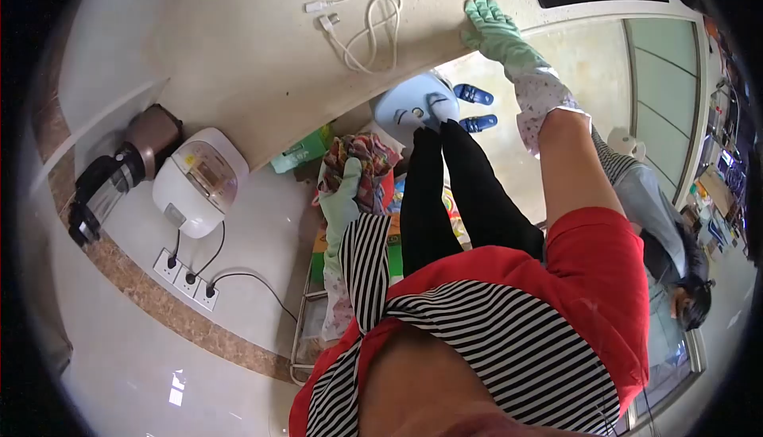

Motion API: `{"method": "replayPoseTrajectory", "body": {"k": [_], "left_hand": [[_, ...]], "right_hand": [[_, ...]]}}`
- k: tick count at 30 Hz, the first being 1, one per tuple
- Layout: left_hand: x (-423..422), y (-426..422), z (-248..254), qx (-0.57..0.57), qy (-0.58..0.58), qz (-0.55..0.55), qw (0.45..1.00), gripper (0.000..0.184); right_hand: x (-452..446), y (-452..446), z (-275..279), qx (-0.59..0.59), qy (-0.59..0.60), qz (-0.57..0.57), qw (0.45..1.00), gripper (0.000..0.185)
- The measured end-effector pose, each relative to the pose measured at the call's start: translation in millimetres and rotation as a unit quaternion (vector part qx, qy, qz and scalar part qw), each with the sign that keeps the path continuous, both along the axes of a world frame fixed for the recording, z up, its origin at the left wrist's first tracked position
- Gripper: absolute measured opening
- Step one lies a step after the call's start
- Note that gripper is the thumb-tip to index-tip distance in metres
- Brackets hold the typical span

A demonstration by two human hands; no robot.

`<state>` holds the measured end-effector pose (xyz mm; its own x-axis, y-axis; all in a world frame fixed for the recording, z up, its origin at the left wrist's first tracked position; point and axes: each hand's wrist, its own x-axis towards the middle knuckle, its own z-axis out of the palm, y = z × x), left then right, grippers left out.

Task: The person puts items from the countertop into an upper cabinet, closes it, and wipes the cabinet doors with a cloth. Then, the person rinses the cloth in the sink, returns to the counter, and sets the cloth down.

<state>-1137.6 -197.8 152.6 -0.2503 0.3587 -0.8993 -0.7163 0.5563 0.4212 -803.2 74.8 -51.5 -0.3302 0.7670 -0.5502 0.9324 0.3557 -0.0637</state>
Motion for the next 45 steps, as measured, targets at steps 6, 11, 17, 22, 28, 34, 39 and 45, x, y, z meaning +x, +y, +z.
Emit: {"method": "replayPoseTrajectory", "body": {"k": [6,11,17,22,28,34,39,45], "left_hand": [[5,2,-9,0.005,-0.041,0.092,0.995,0.047],[-3,24,-20,0.021,-0.002,0.107,0.994,0.04],[-36,58,-26,0.072,0.106,0.015,0.992,0.037],[-49,61,-50,0.198,0.323,0.044,0.924,0.031],[35,13,-51,0.26,0.277,0.217,0.899,0.041],[108,-64,-42,0.285,0.29,0.304,0.862,0.054],[152,-136,-34,0.226,0.362,0.271,0.863,0.072],[212,-160,-18,0.329,0.278,0.323,0.843,0.085]], "right_hand": [[-2,-7,16,0.066,-0.029,0.041,0.997,0.083],[14,-15,-7,0.149,0.072,0.067,0.984,0.081],[16,-19,-5,0.204,0.128,0.083,0.967,0.08],[8,-21,3,0.224,0.113,0.085,0.964,0.076],[31,-25,-12,0.33,0.19,0.154,0.912,0.071],[51,-36,-7,0.307,0.22,0.168,0.911,0.071],[50,-33,-12,0.289,0.264,0.157,0.907,0.068],[47,-17,-17,0.274,0.351,0.179,0.877,0.065]]}}
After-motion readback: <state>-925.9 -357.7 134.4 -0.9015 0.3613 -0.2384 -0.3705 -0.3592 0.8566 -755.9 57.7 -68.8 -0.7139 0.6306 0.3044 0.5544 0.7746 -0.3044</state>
